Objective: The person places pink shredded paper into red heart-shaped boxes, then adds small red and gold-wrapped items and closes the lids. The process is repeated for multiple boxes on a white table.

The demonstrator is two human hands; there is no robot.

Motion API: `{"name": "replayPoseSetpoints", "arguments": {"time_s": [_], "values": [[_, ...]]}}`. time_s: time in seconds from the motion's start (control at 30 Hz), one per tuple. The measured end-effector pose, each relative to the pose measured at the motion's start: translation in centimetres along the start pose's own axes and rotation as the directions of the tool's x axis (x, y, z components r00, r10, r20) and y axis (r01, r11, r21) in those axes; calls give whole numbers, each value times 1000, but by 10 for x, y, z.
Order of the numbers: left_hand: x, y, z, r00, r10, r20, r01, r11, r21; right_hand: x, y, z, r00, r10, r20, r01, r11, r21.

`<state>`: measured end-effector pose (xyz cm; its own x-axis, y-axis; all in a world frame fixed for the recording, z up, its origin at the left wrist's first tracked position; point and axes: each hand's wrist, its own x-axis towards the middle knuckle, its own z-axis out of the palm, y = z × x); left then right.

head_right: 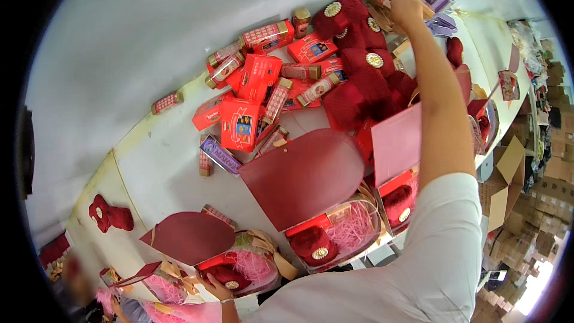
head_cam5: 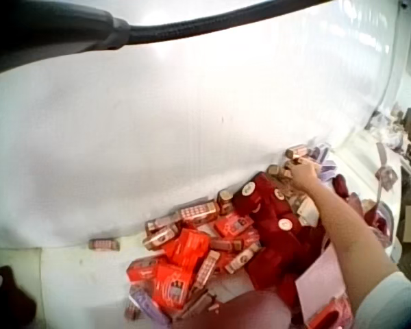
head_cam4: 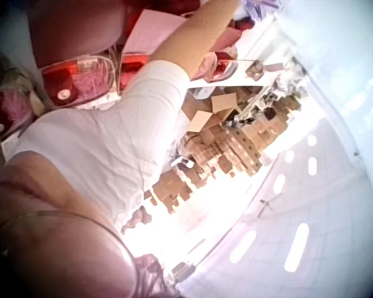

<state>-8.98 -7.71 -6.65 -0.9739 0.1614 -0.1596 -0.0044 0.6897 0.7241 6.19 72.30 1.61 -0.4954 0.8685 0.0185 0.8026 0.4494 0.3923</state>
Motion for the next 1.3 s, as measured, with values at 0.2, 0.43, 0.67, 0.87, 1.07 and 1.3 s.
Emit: {"name": "replayPoseSetpoints", "arguments": {"time_s": [0.2, 0.43, 0.67, 0.87, 1.07, 1.3], "values": [[8, 7, 1, 995, 25, 97, -12, 992, -129, -75, 23, -109, 991, -34, 132, -123, 193, 973], [9, 4, 12, 976, 160, 147, -74, 880, -468, -290, -119, -209, 928, -371, 36, -212, -445, 870], [-24, 139, -57, 363, 681, 636, -547, 708, -447, -488, -227, -233, 434, -901, -4, 482, 228, 846], [-35, 80, -54, 550, 348, 760, 239, 806, -542, -550, -248, -179, 902, -431, -24, -134, -332, 934], [-25, 64, -30, 722, 564, 401, -328, 789, -520, -566, -307, -138, 908, -357, 218, -365, -421, 831], [31, 10, -26, 856, 459, 237, -402, 880, -252, -512, -355, -53, 908, -412, 73, -108, -64, 992]]}}
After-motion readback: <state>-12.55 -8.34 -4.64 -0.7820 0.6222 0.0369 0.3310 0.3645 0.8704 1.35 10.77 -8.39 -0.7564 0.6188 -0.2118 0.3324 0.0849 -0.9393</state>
